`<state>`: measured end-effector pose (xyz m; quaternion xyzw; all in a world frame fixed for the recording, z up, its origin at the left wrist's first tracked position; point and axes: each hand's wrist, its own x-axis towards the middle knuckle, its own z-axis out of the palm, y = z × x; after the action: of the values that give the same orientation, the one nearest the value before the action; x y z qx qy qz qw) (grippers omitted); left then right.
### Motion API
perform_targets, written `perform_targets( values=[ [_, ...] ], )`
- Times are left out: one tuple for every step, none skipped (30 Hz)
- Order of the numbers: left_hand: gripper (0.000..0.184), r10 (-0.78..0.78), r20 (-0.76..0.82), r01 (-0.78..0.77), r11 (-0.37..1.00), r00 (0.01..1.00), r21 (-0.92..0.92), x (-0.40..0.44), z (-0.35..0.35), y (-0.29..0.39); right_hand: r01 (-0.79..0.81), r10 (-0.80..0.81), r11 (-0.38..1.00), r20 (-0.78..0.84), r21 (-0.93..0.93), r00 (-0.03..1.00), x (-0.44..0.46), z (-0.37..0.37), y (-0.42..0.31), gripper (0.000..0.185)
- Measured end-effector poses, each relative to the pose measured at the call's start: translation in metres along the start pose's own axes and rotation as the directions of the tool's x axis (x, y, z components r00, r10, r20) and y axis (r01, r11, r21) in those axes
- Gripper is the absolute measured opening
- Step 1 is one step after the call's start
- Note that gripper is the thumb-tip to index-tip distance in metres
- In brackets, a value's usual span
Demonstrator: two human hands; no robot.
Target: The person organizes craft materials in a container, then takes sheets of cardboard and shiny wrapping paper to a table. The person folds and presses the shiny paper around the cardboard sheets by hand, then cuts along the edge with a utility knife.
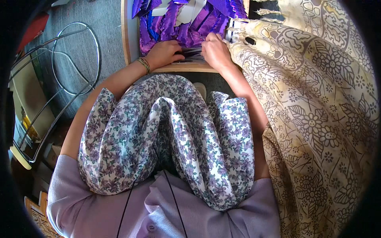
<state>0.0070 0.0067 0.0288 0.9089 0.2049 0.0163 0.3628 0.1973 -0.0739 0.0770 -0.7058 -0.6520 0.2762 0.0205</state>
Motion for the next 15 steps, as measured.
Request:
perform_targets(
  values=[
    [0.012,0.007,0.007,-0.007,1.0,1.0,0.005,-0.001,0.0,0.0,-0.017,0.018,1.0,-0.01,0.012,1.0,0.0,0.002,0.001,0.007],
    [0.012,0.015,0.014,-0.015,1.0,1.0,0.01,-0.001,-0.001,-0.001,-0.036,0.036,0.999,-0.019,0.023,0.999,0.001,0.004,0.002,0.008],
    [0.012,0.015,0.014,-0.015,1.0,1.0,0.01,0.0,-0.001,0.0,-0.036,0.036,0.999,-0.019,0.023,0.999,0.0,0.005,0.002,0.008],
    [0.012,0.01,0.034,-0.012,0.998,0.999,0.059,0.001,-0.001,0.002,-0.029,0.03,0.999,-0.029,0.032,0.999,0.0,0.005,0.002,0.008],
    [0.011,0.005,0.054,-0.011,0.994,0.999,0.108,0.003,-0.001,0.004,-0.023,0.024,0.999,-0.039,0.042,0.999,0.001,0.005,0.002,0.009],
    [0.011,-0.002,0.073,-0.01,0.988,0.997,0.157,0.004,-0.002,0.006,-0.016,0.018,0.999,-0.048,0.051,0.999,0.001,0.005,0.002,0.01],
    [0.011,-0.009,0.091,-0.01,0.978,0.996,0.206,0.005,-0.003,0.007,-0.009,0.012,0.998,-0.058,0.06,0.998,0.002,0.005,0.002,0.01],
    [0.011,-0.008,0.089,-0.011,0.978,0.996,0.206,0.006,-0.002,0.006,-0.009,0.012,0.998,-0.059,0.057,0.998,0.002,0.005,0.0,0.01],
    [0.011,0.01,0.074,-0.026,0.977,0.997,0.213,0.006,-0.001,0.006,-0.007,0.005,1.0,-0.074,-0.028,0.997,0.002,0.007,-0.005,0.01],
    [0.01,0.027,0.06,-0.039,0.975,0.998,0.22,0.006,0.001,0.006,-0.005,-0.005,0.994,-0.089,-0.113,0.996,0.002,0.01,-0.011,0.011],
    [0.01,0.042,0.046,-0.052,0.972,0.998,0.23,0.006,0.001,0.005,-0.003,-0.017,0.981,-0.104,-0.196,0.994,0.002,0.012,-0.017,0.011],
    [0.01,0.057,0.032,-0.063,0.968,0.998,0.241,0.006,0.002,0.003,-0.002,-0.032,0.961,-0.119,-0.276,0.992,0.003,0.015,-0.019,0.012],
    [0.01,0.056,0.032,-0.062,0.968,0.998,0.243,0.005,0.001,0.003,-0.001,-0.034,0.961,-0.12,-0.275,0.992,0.004,0.021,-0.017,0.012],
    [0.01,0.05,0.022,-0.053,0.972,0.999,0.229,0.006,0.0,0.005,0.054,-0.086,0.948,-0.088,-0.312,0.992,0.007,0.029,-0.011,0.011],
    [0.01,0.045,0.012,-0.046,0.975,0.999,0.215,0.006,-0.002,0.007,0.109,-0.136,0.931,-0.056,-0.348,0.989,0.011,0.036,-0.006,0.011]
  ],
)
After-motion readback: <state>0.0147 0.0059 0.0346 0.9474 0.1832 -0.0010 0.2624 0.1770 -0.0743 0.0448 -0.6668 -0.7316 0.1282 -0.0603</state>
